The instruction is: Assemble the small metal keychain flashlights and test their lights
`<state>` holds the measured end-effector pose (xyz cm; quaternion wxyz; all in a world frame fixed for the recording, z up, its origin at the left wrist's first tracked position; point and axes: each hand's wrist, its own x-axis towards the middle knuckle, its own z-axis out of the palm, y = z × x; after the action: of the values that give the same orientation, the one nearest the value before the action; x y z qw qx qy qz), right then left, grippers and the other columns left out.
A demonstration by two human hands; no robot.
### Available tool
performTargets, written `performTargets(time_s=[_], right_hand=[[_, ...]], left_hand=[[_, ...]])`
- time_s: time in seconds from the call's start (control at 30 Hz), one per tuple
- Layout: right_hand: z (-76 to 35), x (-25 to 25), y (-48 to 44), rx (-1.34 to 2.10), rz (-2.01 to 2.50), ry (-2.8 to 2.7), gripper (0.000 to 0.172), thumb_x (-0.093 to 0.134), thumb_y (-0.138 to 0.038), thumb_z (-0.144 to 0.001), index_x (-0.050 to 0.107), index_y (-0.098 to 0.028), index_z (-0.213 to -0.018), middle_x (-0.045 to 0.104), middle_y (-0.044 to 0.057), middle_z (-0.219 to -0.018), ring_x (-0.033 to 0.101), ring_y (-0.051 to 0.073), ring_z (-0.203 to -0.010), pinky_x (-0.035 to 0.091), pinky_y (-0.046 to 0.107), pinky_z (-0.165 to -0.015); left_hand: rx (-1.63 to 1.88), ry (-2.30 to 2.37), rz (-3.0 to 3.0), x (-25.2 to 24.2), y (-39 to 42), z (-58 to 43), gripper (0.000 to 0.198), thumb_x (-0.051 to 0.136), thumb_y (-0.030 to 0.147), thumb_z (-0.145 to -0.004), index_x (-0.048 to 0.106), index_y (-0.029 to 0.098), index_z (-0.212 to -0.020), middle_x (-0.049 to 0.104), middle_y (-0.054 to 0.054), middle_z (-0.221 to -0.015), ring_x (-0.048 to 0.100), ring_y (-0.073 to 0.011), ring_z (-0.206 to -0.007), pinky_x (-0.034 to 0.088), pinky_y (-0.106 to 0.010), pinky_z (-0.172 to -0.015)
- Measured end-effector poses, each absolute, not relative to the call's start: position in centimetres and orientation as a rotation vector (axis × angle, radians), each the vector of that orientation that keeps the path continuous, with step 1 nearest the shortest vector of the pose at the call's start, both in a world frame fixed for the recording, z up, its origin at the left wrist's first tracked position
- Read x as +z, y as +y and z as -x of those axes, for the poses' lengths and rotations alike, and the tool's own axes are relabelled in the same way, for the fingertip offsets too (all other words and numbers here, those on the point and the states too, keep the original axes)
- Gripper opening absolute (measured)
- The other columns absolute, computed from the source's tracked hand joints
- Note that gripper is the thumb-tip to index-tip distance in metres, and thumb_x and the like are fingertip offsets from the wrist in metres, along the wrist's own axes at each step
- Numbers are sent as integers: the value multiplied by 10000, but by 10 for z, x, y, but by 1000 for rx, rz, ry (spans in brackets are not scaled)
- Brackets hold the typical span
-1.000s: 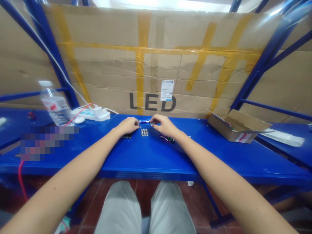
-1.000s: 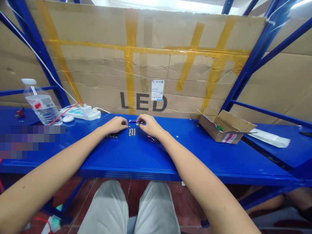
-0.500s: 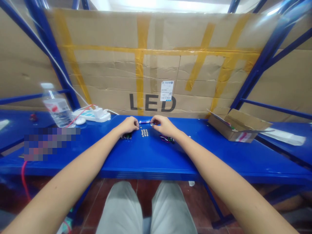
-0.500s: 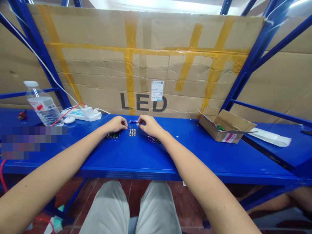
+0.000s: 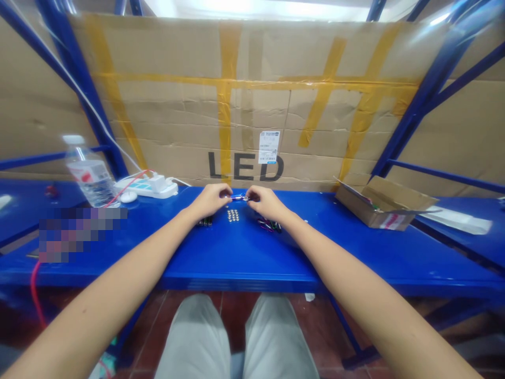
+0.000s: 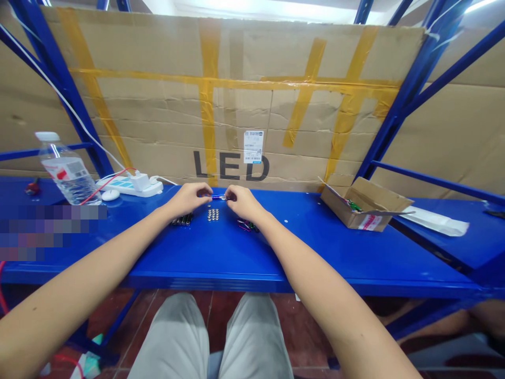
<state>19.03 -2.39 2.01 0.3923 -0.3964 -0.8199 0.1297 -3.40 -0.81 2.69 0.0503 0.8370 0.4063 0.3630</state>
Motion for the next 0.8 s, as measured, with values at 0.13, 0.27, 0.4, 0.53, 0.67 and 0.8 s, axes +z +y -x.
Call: performTargets(time_s=[0.13, 0.27, 0.4, 0.53, 0.67, 0.8], right_hand=[[-191, 22, -24, 347, 1066, -2037, 150, 559, -91, -741, 623, -173, -849, 669, 27, -818, 597, 174, -786, 449, 309, -746], [-190, 22, -25, 410, 1026, -2041, 100, 575, -109, -744, 604, -174, -815, 666, 16, -796, 595, 164, -768, 447, 295, -735], [-187, 23, -28, 433, 987, -2037, 71, 579, -133, -755, 591, -176, -810, 661, 14, -793, 599, 165, -771, 448, 293, -728], [-187, 22, -27, 455, 971, -2017, 61, 590, -143, -751, 583, -177, -801, 658, 14, -789, 595, 165, -764, 450, 299, -730], [-188, 21, -25, 467, 980, -2002, 69, 594, -152, -752, 594, -177, -816, 666, 22, -800, 598, 173, -770, 452, 307, -730], [-189, 21, -24, 492, 974, -1981, 102, 593, -146, -738, 601, -173, -836, 666, 26, -808, 606, 178, -785, 458, 315, -746]], left_hand=[[1367, 958, -2661, 34, -28, 12, 87, 644, 188, -856, 672, 186, -939, 715, -30, -878, 615, -140, -735, 510, -287, -729], [1369, 824, -2777, 33, -35, 3, 86, 605, 171, -900, 653, 183, -970, 705, -34, -926, 625, -143, -794, 507, -289, -762], [1342, 795, -2818, 30, -31, 4, 82, 603, 166, -908, 649, 181, -974, 708, -38, -939, 639, -157, -851, 512, -299, -796], [1338, 778, -2830, 29, -28, 6, 95, 606, 164, -908, 647, 182, -991, 708, -43, -960, 644, -157, -867, 518, -306, -818], [1317, 809, -2818, 31, -27, 8, 102, 629, 186, -903, 647, 174, -1003, 697, -46, -960, 638, -156, -853, 516, -303, -798], [1315, 804, -2845, 32, -26, 12, 88, 633, 205, -909, 659, 176, -988, 686, -43, -937, 633, -158, -852, 512, -300, -788]])
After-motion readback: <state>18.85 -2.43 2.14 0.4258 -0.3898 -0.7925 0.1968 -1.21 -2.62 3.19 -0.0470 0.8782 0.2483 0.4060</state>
